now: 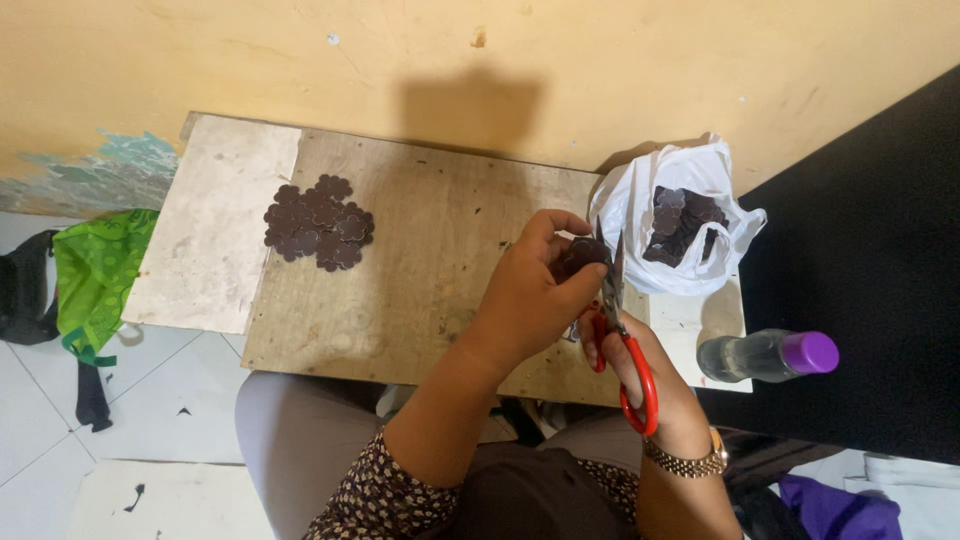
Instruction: The person uses red-handled scissors to cut dark brown material into flower-like shapes. They hold the material in the left hand and cut with the right, placing finished pieces on the table and discarding trimmings.
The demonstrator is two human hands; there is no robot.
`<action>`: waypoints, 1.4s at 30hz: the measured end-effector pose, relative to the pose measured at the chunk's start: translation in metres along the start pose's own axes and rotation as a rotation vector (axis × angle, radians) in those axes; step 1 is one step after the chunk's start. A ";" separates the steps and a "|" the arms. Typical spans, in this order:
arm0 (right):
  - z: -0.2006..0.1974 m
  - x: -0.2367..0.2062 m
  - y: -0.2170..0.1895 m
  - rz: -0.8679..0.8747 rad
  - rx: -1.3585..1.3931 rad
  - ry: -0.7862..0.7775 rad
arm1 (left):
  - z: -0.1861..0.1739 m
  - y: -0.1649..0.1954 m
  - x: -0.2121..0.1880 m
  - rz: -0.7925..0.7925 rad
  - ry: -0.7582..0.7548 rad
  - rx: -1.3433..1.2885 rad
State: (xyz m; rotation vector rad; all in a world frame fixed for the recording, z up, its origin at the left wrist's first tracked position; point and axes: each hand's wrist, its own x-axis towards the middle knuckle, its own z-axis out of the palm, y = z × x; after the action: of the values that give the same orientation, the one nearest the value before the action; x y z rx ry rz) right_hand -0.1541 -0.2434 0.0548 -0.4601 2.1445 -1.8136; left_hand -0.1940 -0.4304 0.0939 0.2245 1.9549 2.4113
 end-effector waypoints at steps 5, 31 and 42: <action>0.002 0.002 -0.001 -0.007 0.032 0.006 | 0.004 -0.001 0.000 -0.006 0.021 0.000; -0.004 0.004 0.011 -0.084 0.027 0.003 | 0.005 -0.016 0.007 -0.069 0.072 -0.258; -0.004 0.002 0.019 0.024 -0.015 0.114 | 0.007 -0.006 0.005 -0.065 0.096 -0.185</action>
State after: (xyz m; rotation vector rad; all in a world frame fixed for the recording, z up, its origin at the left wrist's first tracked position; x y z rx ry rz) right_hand -0.1588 -0.2373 0.0368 -0.3410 2.2292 -1.8538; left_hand -0.1983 -0.4214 0.0902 0.0405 1.7284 2.5841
